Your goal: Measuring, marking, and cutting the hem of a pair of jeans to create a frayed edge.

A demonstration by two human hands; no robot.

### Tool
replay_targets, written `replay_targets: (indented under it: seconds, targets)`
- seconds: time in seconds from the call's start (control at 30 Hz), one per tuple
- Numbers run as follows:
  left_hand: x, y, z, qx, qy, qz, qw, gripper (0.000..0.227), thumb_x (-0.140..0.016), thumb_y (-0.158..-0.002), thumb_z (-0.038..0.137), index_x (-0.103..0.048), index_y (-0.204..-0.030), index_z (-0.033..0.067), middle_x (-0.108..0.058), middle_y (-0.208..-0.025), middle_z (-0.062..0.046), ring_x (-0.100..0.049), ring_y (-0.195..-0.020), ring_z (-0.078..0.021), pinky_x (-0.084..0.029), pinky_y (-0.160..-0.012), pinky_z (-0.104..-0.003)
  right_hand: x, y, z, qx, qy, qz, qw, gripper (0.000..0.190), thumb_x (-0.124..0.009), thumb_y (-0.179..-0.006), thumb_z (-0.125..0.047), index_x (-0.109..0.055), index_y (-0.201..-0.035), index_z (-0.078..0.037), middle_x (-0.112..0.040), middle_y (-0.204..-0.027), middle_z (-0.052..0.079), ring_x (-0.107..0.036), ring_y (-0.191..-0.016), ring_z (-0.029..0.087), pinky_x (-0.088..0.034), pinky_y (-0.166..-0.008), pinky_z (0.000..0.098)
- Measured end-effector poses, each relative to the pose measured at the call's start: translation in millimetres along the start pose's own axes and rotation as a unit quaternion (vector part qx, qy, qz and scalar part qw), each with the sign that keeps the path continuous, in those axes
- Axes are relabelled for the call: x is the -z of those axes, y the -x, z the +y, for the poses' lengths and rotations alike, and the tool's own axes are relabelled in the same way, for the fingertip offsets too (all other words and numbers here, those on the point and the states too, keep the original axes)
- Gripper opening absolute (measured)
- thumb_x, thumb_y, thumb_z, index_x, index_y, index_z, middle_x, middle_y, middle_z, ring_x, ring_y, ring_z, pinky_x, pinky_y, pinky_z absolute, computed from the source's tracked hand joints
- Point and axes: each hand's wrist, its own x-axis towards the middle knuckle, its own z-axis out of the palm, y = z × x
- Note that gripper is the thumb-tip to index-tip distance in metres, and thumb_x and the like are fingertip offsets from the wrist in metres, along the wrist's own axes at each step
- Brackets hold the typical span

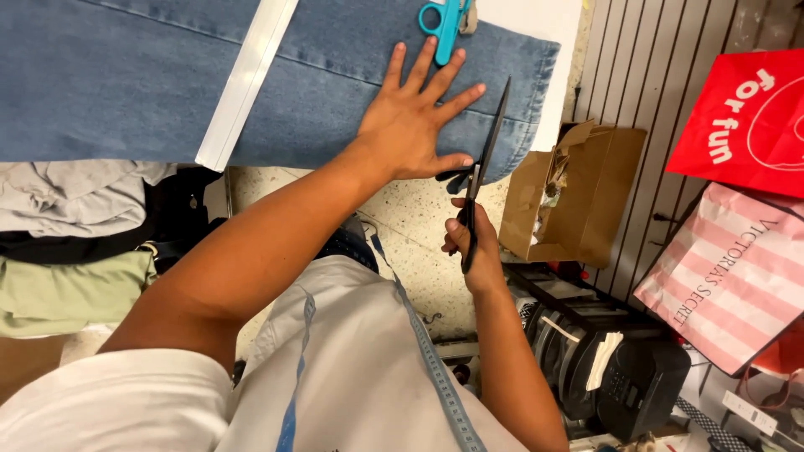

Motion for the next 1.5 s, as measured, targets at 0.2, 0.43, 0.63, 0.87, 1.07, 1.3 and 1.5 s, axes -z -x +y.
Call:
replay_targets:
  seconds: [0.2, 0.43, 0.63, 0.87, 1.07, 1.3, 1.5]
  targets:
    - [-7.0, 0.1, -0.6, -0.003, 0.003, 0.021, 1.0, 0.097, -0.02, -0.088, 0.09, -0.013, -0.166, 0.0325, 0.001, -0.171, -0.012, 0.006, -0.155, -0.0452, 0.006, -0.121, -0.069, -5.0, 10.8, 6.1, -0.076, -0.111, 0.061, 0.989, 0.02, -0.068, -0.085, -0.005, -0.059, -0.104, -0.007, -0.039, -0.057, 0.002, -0.038, -0.045, 0.015, -0.034, -0.047, 0.033]
    - [-14.3, 8.8, 6.5, -0.011, -0.009, 0.024, 1.0, 0.099, -0.019, -0.086, 0.092, -0.013, -0.165, 0.0343, 0.001, -0.171, -0.012, 0.005, -0.155, -0.0452, 0.005, -0.12, -0.071, -11.1, 26.1, 17.5, -0.088, -0.138, 0.069, 0.984, 0.015, -0.065, -0.089, 0.001, -0.058, -0.102, -0.004, -0.039, -0.053, 0.004, -0.037, -0.043, 0.016, -0.035, -0.044, 0.0341]
    - [-6.4, 8.4, 6.9, -0.002, 0.005, -0.001, 1.0, 0.099, -0.021, -0.086, 0.091, -0.008, -0.165, 0.0331, 0.005, -0.171, -0.011, 0.006, -0.155, -0.0443, 0.005, -0.12, -0.07, -2.1, 11.0, 14.4, 0.004, -0.054, -0.029, 0.998, 0.069, -0.066, -0.087, -0.044, -0.048, -0.142, -0.006, -0.053, -0.09, 0.002, -0.056, -0.083, 0.018, -0.052, -0.083, 0.0376]
    - [-7.5, 9.3, 6.3, 0.002, 0.014, 0.008, 1.0, 0.099, -0.024, -0.088, 0.09, -0.011, -0.167, 0.0306, 0.008, -0.17, -0.012, 0.006, -0.155, -0.0447, 0.003, -0.122, -0.068, -8.6, 3.5, 10.5, -0.027, -0.075, 0.032, 0.996, 0.033, -0.069, -0.091, -0.023, -0.057, -0.117, -0.007, -0.046, -0.071, 0.002, -0.047, -0.058, 0.016, -0.046, -0.059, 0.0352]
    - [-17.5, 11.1, 8.9, 0.021, 0.002, 0.033, 0.999, 0.102, -0.025, -0.085, 0.092, -0.014, -0.166, 0.0312, 0.005, -0.171, -0.014, 0.007, -0.155, -0.0449, 0.006, -0.12, -0.071, -17.5, 21.2, 8.2, -0.097, -0.127, 0.09, 0.983, 0.014, -0.065, -0.087, 0.001, -0.058, -0.098, -0.004, -0.039, -0.053, 0.004, -0.037, -0.041, 0.017, -0.036, -0.043, 0.0348]
    - [-15.9, 9.9, 8.3, 0.016, 0.022, 0.036, 0.999, 0.104, -0.027, -0.086, 0.091, -0.013, -0.167, 0.0258, 0.004, -0.171, -0.014, 0.006, -0.155, -0.0449, 0.006, -0.12, -0.071, -8.2, 6.8, 3.6, -0.027, -0.107, -0.01, 0.994, 0.066, -0.069, -0.088, -0.042, -0.051, -0.141, -0.006, -0.049, -0.081, 0.002, -0.055, -0.071, 0.017, -0.053, -0.071, 0.036]
    - [-12.5, 8.7, 8.4, 0.028, 0.008, 0.023, 0.999, 0.104, -0.025, -0.085, 0.092, -0.011, -0.167, 0.0286, 0.005, -0.171, -0.013, 0.005, -0.155, -0.0444, 0.004, -0.12, -0.07, -13.0, -10.0, -2.6, -0.036, -0.094, 0.037, 0.994, 0.049, -0.07, -0.088, -0.036, -0.057, -0.126, -0.008, -0.048, -0.079, 0.003, -0.052, -0.063, 0.017, -0.046, -0.063, 0.0323]
